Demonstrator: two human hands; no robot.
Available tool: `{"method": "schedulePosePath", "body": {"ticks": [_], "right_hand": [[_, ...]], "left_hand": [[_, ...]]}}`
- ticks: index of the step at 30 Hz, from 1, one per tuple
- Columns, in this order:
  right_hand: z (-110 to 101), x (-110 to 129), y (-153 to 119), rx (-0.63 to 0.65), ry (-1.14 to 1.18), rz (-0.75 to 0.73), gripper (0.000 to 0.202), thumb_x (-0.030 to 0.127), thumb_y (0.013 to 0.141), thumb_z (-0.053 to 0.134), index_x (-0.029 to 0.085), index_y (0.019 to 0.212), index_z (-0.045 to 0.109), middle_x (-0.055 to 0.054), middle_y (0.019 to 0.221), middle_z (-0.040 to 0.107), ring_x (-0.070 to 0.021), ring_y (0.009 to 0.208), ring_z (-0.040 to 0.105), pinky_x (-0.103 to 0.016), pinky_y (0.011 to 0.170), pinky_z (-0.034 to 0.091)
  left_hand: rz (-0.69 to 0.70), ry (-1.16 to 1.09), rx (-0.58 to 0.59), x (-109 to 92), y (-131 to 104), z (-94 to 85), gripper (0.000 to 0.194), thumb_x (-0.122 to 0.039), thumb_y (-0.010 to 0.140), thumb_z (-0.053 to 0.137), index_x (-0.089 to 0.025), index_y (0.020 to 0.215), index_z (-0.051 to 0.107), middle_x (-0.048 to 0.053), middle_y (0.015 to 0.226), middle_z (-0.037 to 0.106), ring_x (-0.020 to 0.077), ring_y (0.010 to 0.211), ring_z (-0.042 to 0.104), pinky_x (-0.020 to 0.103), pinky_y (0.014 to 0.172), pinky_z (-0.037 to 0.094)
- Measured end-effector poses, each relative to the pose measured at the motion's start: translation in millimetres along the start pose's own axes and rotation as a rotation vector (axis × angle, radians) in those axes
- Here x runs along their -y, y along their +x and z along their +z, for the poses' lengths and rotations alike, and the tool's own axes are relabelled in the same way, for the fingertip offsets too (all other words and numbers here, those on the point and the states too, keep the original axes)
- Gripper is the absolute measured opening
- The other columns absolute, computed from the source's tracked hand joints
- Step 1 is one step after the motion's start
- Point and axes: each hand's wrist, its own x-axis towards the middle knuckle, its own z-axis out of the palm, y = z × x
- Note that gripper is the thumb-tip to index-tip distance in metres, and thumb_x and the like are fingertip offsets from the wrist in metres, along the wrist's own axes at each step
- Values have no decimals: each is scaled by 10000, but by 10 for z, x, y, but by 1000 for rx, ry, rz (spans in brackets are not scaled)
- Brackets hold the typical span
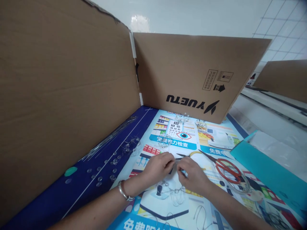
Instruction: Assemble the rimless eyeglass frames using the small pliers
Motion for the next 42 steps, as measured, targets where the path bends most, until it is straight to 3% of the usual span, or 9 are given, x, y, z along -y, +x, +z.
{"method": "schedulePosePath", "body": {"ticks": [15, 27, 33, 42], "right_hand": [[-12, 66, -3, 29, -95, 151, 114, 165, 708, 492, 206, 815, 484, -35, 840, 521, -187, 824, 466, -311, 719, 373], [-12, 120, 14, 56, -126, 231, 100, 167, 696, 481, 206, 786, 462, -18, 798, 506, -168, 778, 456, -270, 671, 338], [-2, 163, 52, 51, -172, 339, 102, 176, 687, 486, 210, 778, 453, -10, 767, 505, -159, 736, 448, -260, 632, 314], [16, 188, 61, 54, -187, 334, 88, 166, 683, 476, 205, 753, 442, -13, 754, 503, -157, 731, 443, -256, 637, 305]], "left_hand": [[66, 124, 37, -24, 13, -24, 128, -124, 823, 452, -183, 818, 566, 1, 779, 578, 129, 727, 528, 214, 639, 385], [137, 239, 37, -2, 22, 20, 134, -112, 817, 439, -176, 749, 535, -8, 729, 556, 122, 675, 503, 221, 581, 340], [183, 303, 18, -5, 18, 25, 157, -131, 820, 440, -165, 680, 504, -13, 664, 520, 112, 615, 460, 224, 535, 302], [199, 319, 13, 14, 29, 44, 148, -109, 791, 445, -166, 670, 508, -12, 655, 514, 113, 607, 452, 226, 532, 297]]}}
